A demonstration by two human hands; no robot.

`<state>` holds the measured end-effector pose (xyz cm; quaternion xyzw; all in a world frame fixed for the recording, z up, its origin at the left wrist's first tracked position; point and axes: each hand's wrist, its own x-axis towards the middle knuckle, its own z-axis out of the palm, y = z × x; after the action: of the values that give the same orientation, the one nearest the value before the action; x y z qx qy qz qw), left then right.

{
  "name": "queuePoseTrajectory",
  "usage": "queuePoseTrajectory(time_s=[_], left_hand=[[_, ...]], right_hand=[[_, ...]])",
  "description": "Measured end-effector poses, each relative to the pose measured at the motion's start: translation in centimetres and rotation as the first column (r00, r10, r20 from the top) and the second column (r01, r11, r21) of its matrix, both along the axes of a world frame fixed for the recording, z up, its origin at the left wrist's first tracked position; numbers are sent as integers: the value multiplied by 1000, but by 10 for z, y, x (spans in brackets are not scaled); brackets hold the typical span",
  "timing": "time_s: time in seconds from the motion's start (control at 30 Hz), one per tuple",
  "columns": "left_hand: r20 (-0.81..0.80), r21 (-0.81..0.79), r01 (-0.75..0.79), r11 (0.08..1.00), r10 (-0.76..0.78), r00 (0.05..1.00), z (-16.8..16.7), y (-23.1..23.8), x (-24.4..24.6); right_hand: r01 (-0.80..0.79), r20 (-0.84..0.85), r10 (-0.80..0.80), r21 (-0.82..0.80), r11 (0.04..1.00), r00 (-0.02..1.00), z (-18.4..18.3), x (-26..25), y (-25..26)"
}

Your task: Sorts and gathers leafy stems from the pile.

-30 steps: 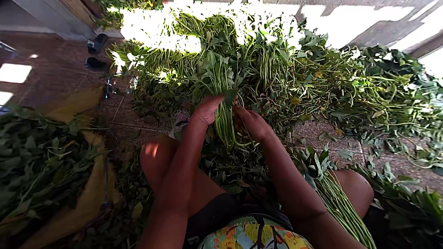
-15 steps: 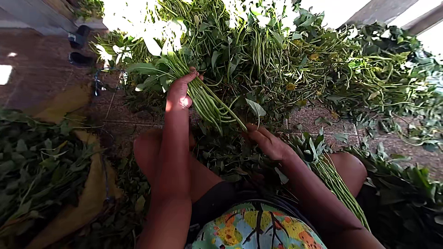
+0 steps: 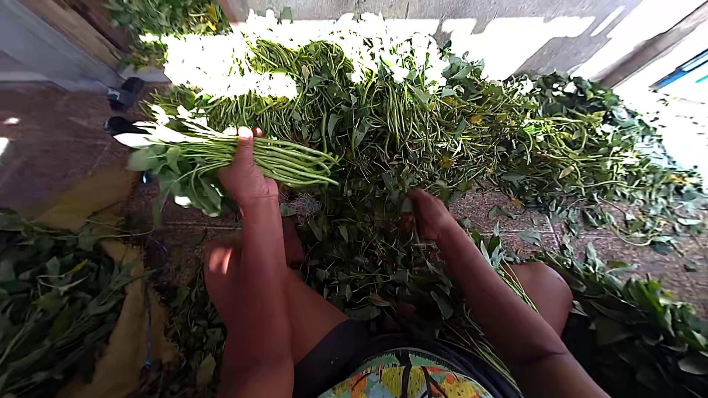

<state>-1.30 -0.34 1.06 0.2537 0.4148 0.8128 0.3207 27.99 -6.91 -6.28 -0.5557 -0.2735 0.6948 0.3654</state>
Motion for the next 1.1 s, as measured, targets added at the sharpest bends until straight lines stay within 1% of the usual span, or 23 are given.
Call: queuePoseTrajectory(time_s=[0.03,0.07,0.1,0.13,0.17,0.2,0.23,0.27,0.3,0.33,0.37,0.4,0.43,0.47,0.53,0.6,0.63,0.67,0.73,0.8,0.87,0.97,1.1], left_hand=[[-116,83,-45,996,54,992,3,-2,0],[-194,134,-74,988,100,976,6,-4,2],[-236,143,-88,986,121,964,8,-6,4],[-236,111,-89,990,113,965,8,-7,6],[-208,42,-77,996,84,974,7,-8,8],[-160,-28,-45,999,40,986,5,-8,8],[-99,-96,6,995,-15,995,1,-7,7],[-31,-164,69,984,-75,997,-2,-6,6],[46,-228,140,964,-133,990,-5,-6,6],[136,-264,206,942,-175,975,-7,-6,6],[206,-285,241,928,-187,961,-9,-4,8],[246,-291,266,919,-196,949,-8,-2,9],[259,-289,279,916,-206,944,-7,-2,10],[250,-279,286,917,-218,943,-4,-1,11],[196,-238,304,923,-261,945,-1,0,11],[144,-220,320,922,-294,945,2,1,11],[156,-221,326,919,-296,942,4,2,11],[168,-234,343,910,-309,936,6,1,12],[210,-259,396,881,-348,913,5,-1,16],[230,-252,450,857,-398,888,1,-1,21],[232,-242,462,853,-412,881,-3,0,29],[200,-253,446,858,-405,892,-6,0,37],[157,-276,416,866,-386,909,-10,3,41]], right_hand=[[-306,170,302,-4,952,938,8,4,3],[-515,317,500,-39,856,806,19,9,12],[-588,441,544,-45,808,714,29,14,26],[-553,549,459,7,833,698,35,23,46],[-452,617,293,116,884,731,34,37,71],[-309,642,89,239,920,761,32,53,100],[-157,642,-109,343,926,759,29,68,130],[-48,655,-251,403,914,713,23,81,158],[7,694,-312,404,915,649,15,91,182],[4,742,-275,344,939,611,6,97,198],[-38,774,-187,262,964,605,-4,99,211],[-71,769,-124,215,974,627,-10,95,218],[-84,748,-107,212,974,655,-11,90,223],[-65,721,-140,249,966,679,-6,85,226],[54,657,-311,380,923,687,14,81,228],[177,550,-485,518,837,680,35,88,226],[235,490,-546,560,795,680,42,93,226],[272,426,-569,578,769,703,49,97,223],[288,311,-551,601,745,774,58,100,211],[297,189,-505,619,727,842,60,97,197],[337,54,-445,575,746,894,61,87,177],[339,-107,-335,528,778,936,48,67,154],[347,-198,-287,460,817,937,35,29,125]])
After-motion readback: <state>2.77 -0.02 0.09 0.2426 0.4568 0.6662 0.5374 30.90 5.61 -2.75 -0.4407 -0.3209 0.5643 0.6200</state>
